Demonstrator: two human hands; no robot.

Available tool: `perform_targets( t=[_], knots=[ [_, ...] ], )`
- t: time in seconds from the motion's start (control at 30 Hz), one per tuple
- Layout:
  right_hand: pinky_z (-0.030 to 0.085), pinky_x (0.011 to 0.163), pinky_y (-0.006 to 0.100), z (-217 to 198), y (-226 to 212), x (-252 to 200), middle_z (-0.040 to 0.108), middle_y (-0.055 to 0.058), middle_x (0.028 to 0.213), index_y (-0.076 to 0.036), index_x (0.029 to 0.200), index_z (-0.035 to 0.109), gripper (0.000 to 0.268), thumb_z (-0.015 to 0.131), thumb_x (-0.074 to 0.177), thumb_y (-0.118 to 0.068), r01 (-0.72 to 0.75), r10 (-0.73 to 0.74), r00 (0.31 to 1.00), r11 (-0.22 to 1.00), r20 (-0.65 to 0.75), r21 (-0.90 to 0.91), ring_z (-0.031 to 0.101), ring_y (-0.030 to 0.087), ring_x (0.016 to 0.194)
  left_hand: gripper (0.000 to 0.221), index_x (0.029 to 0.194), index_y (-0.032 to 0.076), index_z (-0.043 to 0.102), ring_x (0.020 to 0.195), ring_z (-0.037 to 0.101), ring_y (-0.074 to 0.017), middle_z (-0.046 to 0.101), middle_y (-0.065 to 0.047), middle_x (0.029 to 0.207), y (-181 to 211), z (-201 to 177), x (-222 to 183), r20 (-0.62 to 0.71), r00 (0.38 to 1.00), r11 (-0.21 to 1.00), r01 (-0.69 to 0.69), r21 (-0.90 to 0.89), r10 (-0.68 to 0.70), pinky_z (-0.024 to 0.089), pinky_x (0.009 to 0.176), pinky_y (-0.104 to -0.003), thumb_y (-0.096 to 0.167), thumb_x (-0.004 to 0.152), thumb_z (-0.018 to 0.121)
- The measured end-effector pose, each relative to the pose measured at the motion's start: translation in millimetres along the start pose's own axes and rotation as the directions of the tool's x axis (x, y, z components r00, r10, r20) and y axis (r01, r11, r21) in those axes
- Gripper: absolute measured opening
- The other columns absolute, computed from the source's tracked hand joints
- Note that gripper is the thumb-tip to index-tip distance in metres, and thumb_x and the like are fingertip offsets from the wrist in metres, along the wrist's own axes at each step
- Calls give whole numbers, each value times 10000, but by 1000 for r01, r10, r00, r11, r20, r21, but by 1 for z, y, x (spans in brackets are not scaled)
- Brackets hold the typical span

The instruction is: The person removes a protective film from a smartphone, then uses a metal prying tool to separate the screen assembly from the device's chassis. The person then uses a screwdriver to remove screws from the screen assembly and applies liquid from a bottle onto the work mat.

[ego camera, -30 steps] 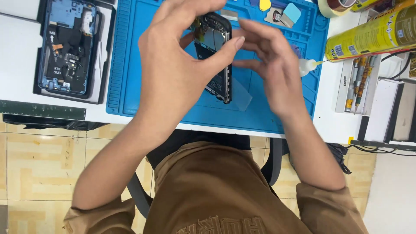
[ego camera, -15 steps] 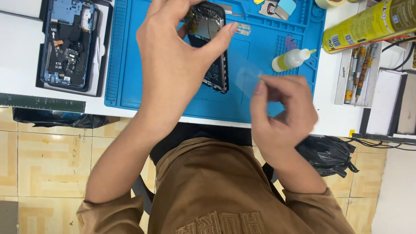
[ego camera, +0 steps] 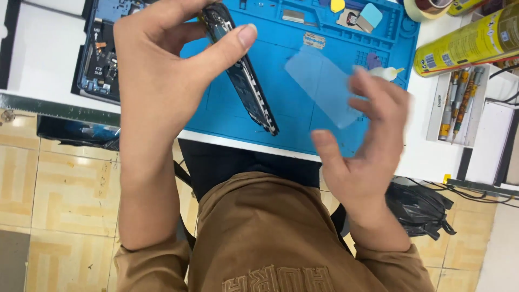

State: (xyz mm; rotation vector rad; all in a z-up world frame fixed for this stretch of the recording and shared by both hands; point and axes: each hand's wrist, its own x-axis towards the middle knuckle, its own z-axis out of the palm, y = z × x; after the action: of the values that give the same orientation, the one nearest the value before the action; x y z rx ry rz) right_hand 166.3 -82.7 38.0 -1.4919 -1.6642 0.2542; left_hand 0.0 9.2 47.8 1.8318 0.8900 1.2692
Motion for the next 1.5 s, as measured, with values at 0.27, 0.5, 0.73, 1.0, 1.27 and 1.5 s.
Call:
perform_targets(
  t=[0.27, 0.5, 0.73, 1.0, 1.27, 1.5],
  knots=[
    [379, 932, 338, 34, 18, 31, 335, 143, 1211, -33, 1204, 208, 581, 514, 758, -242, -437, -166, 775, 554, 609, 708, 358, 244, 1147, 246, 970, -16, 503, 899, 511, -151, 535, -117, 955, 25, -5, -4, 92, 990, 992, 111, -58, -105, 477, 762, -227, 91, 769, 595],
    [413, 887, 343, 38, 21, 28, 394, 174, 1163, -26, 1196, 236, 586, 556, 710, -89, -565, -91, 752, 421, 653, 710, 405, 250, 1098, 229, 952, -12, 506, 910, 505, -148, 533, -108, 951, 21, -4, -8, 82, 990, 992, 119, -49, -115, 473, 752, -230, 93, 769, 594],
    [429, 809, 416, 31, 13, 28, 439, 307, 1047, -53, 1138, 251, 629, 639, 659, -178, -763, -70, 647, -42, 760, 645, 494, 367, 937, 508, 1201, 99, 244, 1171, 374, -213, 378, -150, 1208, -22, -1, -26, 201, 976, 921, 150, -360, -81, 321, 1029, -314, 374, 816, 431],
    [477, 613, 442, 34, 1, 0, 479, 277, 917, 44, 1188, 186, 612, 541, 695, -24, -703, -139, 609, -551, 781, 450, 547, 340, 789, 1013, 1245, 89, -1, 1061, 424, -307, 362, -246, 1129, -49, 55, -54, 273, 959, 18, 273, -962, 70, 345, 959, -373, 454, 530, 618],
    [423, 791, 441, 44, 33, -16, 353, 234, 1147, -126, 1243, 133, 581, 509, 801, -134, -721, -191, 492, -636, 849, 275, 451, 368, 958, 470, 1081, 78, 333, 914, 498, -276, 468, -146, 923, -58, 49, -59, 287, 958, 28, 287, -957, -20, 335, 962, -353, 390, 778, 512],
    [192, 403, 176, 25, 36, -1, 294, -24, 589, -113, 926, 334, 313, 400, 761, -372, -888, -51, 454, 50, 890, 456, 215, 55, 459, 421, 1052, 121, 455, 691, 520, -215, 479, -58, 837, -50, 38, -56, 306, 939, 213, 335, -918, -159, 436, 730, -343, 454, 804, 526]
  ],
)
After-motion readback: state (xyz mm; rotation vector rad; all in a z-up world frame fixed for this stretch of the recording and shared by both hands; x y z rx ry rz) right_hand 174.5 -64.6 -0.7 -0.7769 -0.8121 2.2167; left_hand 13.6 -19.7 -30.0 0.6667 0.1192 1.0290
